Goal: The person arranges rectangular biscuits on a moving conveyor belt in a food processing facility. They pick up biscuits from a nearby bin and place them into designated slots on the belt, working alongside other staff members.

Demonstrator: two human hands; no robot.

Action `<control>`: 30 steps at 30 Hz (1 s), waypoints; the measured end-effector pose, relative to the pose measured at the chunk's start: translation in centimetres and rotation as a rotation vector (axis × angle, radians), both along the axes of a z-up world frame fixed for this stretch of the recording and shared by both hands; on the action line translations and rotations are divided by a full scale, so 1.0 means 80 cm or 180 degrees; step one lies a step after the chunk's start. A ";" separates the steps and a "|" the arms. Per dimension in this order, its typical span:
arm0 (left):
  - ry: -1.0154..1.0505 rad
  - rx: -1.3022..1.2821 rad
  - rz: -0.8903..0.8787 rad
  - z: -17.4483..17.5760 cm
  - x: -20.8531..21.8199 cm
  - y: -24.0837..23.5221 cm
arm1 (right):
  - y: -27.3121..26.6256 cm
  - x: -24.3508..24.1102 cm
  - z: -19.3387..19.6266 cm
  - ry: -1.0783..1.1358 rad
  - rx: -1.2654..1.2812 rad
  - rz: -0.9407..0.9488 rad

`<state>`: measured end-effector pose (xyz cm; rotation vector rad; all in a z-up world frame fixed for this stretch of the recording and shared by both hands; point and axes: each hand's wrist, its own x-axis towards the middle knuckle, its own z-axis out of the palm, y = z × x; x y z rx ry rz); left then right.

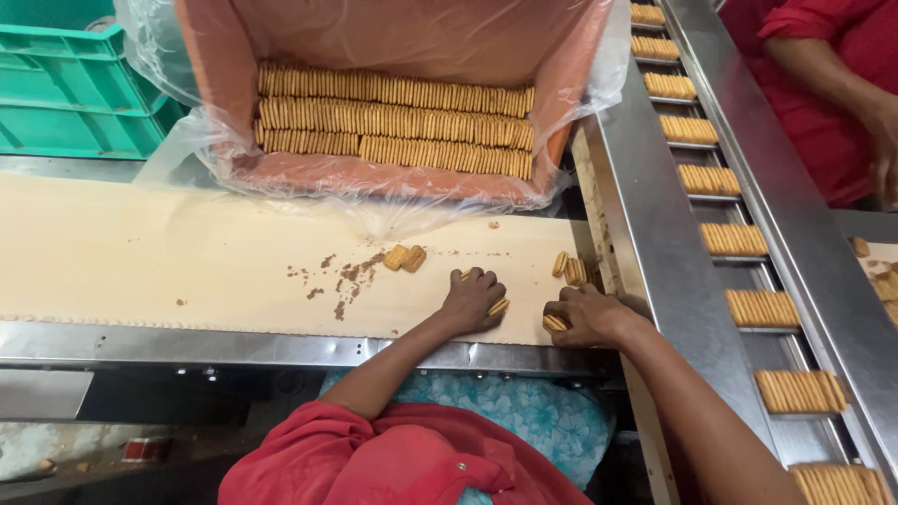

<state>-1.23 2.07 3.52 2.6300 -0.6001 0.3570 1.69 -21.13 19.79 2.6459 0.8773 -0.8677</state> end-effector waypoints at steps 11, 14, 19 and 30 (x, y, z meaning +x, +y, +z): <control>0.0271 0.0155 0.0009 0.003 -0.003 0.014 | 0.000 -0.002 0.001 -0.0017 0.0044 0.0042; 0.0449 0.0219 -0.0041 0.006 -0.002 0.017 | -0.002 -0.001 0.000 0.0000 0.0050 0.0086; 0.0678 0.0310 -0.0049 0.010 0.001 0.024 | -0.004 -0.001 -0.002 0.0046 0.0161 0.0156; 0.1074 0.0577 0.0186 -0.005 0.017 0.031 | 0.002 -0.006 0.006 -0.0096 0.0479 0.0338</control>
